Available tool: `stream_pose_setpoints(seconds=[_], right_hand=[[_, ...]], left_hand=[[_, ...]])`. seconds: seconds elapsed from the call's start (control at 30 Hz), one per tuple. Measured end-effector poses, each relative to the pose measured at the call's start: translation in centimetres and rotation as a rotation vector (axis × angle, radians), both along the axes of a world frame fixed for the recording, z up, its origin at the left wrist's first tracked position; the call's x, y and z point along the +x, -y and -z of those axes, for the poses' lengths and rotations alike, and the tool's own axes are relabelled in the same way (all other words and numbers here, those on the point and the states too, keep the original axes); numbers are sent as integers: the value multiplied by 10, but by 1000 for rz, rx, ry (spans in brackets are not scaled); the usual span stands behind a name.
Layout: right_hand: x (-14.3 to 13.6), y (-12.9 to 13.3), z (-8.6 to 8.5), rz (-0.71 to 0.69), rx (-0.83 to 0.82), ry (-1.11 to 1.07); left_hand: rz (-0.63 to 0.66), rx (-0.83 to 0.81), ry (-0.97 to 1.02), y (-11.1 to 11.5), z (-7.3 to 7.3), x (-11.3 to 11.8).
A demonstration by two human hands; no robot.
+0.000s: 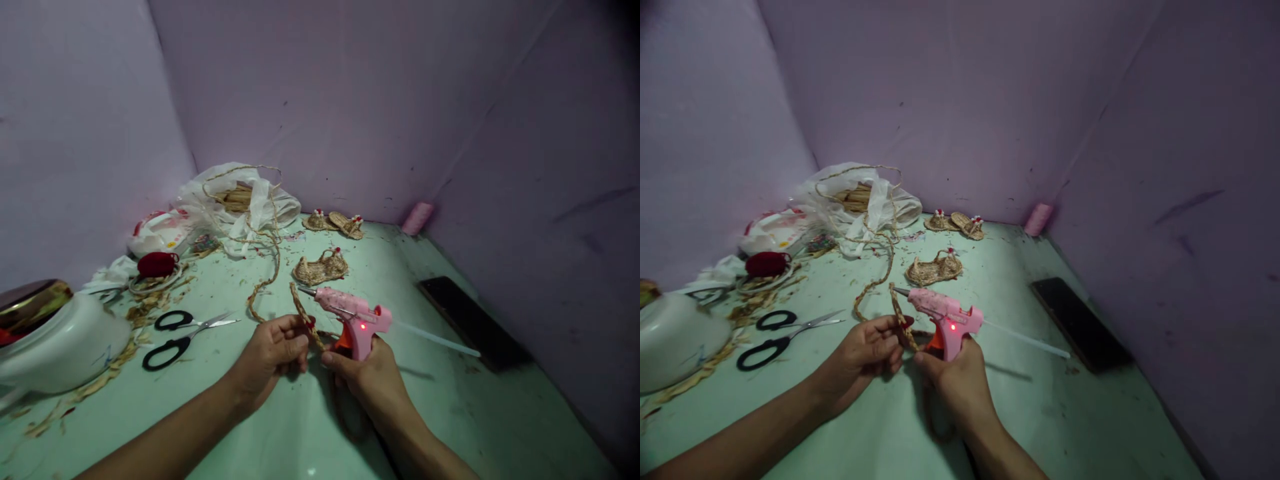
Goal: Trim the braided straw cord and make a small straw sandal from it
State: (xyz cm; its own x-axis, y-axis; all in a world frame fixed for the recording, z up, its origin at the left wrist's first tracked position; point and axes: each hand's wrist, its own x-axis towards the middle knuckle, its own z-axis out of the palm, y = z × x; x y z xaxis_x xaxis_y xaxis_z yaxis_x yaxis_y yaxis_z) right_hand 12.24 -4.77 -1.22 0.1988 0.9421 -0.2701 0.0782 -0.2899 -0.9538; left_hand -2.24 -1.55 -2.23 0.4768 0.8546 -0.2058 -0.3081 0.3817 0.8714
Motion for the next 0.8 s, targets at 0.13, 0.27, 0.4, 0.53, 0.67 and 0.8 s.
stream_pose_setpoints(seconds=[0.13, 0.27, 0.4, 0.53, 0.67, 0.8], right_hand=[[-6, 2, 1, -28, 34, -9], [0, 4, -1, -45, 20, -35], [28, 6, -3, -89, 80, -49], [51, 9, -1, -269, 139, -81], [53, 10, 4, -338, 148, -80], [55, 10, 9, -412, 155, -28]], left_hand=[[-65, 36, -154, 7, 1, 8], [-110, 27, -226, 8, -1, 7], [-61, -44, -268, 5, -4, -3], [-103, -71, -291, 3, -6, -11], [-106, -117, -260, 5, -9, -14], [-95, -138, -215, 5, -8, -16]])
